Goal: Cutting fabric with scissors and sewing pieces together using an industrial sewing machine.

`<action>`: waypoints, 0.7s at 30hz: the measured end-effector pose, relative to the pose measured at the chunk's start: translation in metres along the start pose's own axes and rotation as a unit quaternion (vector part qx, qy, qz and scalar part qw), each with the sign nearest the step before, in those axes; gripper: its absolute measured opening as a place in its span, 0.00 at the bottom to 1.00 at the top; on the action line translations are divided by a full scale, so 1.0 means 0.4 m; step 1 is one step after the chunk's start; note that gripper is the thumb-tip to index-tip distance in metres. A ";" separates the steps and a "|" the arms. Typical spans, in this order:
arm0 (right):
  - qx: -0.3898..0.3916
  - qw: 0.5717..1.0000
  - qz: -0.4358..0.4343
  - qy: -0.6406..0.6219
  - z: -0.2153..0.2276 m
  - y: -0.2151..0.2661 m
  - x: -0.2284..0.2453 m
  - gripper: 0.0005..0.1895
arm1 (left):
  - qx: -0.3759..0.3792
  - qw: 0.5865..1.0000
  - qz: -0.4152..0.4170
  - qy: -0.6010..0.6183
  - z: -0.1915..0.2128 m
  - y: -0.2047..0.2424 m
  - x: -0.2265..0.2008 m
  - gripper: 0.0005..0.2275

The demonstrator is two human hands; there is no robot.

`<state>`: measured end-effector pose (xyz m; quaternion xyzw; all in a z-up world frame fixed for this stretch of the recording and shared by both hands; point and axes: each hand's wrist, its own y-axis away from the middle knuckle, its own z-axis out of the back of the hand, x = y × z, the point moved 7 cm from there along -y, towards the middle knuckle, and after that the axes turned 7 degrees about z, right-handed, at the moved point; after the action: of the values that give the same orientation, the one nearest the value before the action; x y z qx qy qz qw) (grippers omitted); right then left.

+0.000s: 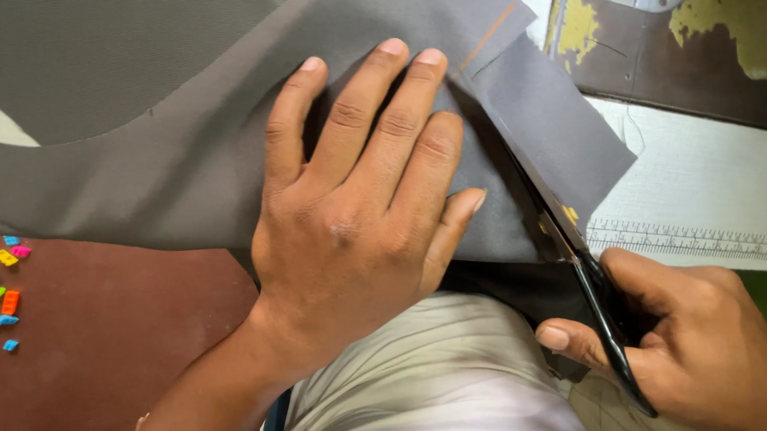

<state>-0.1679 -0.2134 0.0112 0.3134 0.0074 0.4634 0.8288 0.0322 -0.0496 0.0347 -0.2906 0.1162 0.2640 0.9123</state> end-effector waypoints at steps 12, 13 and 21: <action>0.003 1.000 -0.016 -0.014 0.018 -0.038 0.018 0.36 | -0.023 1.000 0.004 0.007 0.009 -0.001 0.001 0.21; 0.000 1.000 -0.014 -0.024 0.018 -0.041 0.021 0.36 | -0.023 1.000 0.004 0.005 0.008 0.000 0.002 0.21; 0.001 0.998 -0.008 -0.069 0.010 -0.041 0.003 0.34 | -0.020 1.000 0.007 0.011 0.006 0.001 0.003 0.19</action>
<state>-0.1535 -0.2204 0.0063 0.3453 -0.0468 0.4344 0.8306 0.0332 -0.0475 0.0359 -0.3105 0.1231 0.2690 0.9034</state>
